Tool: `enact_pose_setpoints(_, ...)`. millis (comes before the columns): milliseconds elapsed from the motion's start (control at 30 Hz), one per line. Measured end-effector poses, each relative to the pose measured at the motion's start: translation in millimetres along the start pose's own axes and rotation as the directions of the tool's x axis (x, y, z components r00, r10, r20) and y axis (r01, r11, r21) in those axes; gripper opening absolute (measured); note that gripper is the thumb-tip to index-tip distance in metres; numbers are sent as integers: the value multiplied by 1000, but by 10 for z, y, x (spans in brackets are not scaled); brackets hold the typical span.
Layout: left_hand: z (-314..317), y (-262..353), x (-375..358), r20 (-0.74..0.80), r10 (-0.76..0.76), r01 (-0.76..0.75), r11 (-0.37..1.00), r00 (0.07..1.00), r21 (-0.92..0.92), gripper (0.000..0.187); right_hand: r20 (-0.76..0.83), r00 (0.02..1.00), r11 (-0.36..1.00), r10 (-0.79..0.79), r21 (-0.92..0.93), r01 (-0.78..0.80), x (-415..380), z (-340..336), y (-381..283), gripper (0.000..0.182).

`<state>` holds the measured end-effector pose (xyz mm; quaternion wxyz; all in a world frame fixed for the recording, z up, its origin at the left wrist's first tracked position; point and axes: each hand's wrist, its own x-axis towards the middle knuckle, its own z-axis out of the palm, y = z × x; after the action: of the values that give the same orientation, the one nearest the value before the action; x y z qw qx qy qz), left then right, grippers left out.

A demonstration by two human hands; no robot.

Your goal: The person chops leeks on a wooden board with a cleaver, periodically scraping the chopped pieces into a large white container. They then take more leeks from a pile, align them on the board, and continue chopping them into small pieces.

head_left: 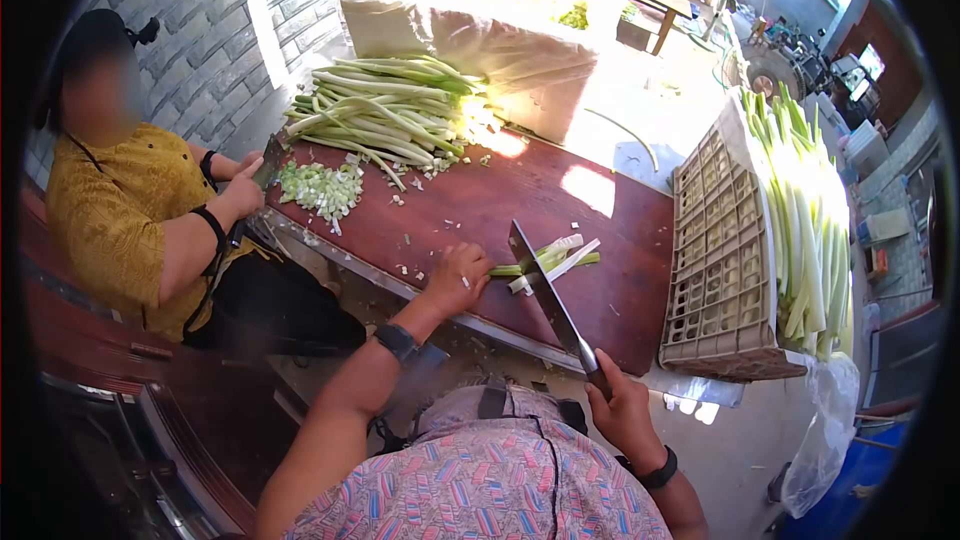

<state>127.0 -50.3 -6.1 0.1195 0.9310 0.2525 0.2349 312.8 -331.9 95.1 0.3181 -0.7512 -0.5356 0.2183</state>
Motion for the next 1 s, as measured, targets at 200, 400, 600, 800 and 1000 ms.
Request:
enact_pose_setpoints(200,64,-15,-78,-68,20,-17,999,997,40,23,38,999,1000,-13,-25,14,118,87,-195,52)
enact_pose_setpoints(400,-21,6,-113,-82,13,-12,1000,997,9,20,18,999,999,-36,-27,36,493,269,-392,52)
enact_pose_setpoints(600,-99,-45,-155,-32,-17,16,999,999,-28,20,55,998,989,-33,-139,41,850,604,-456,51)
enact_pose_setpoints(800,-109,-100,-142,42,-35,39,996,998,-85,21,55,998,983,11,-181,-1,954,818,-367,52)
enact_pose_setpoints(1000,-243,-71,-308,156,-57,74,991,986,-109,18,27,1000,989,-3,-148,7,956,881,-246,53)
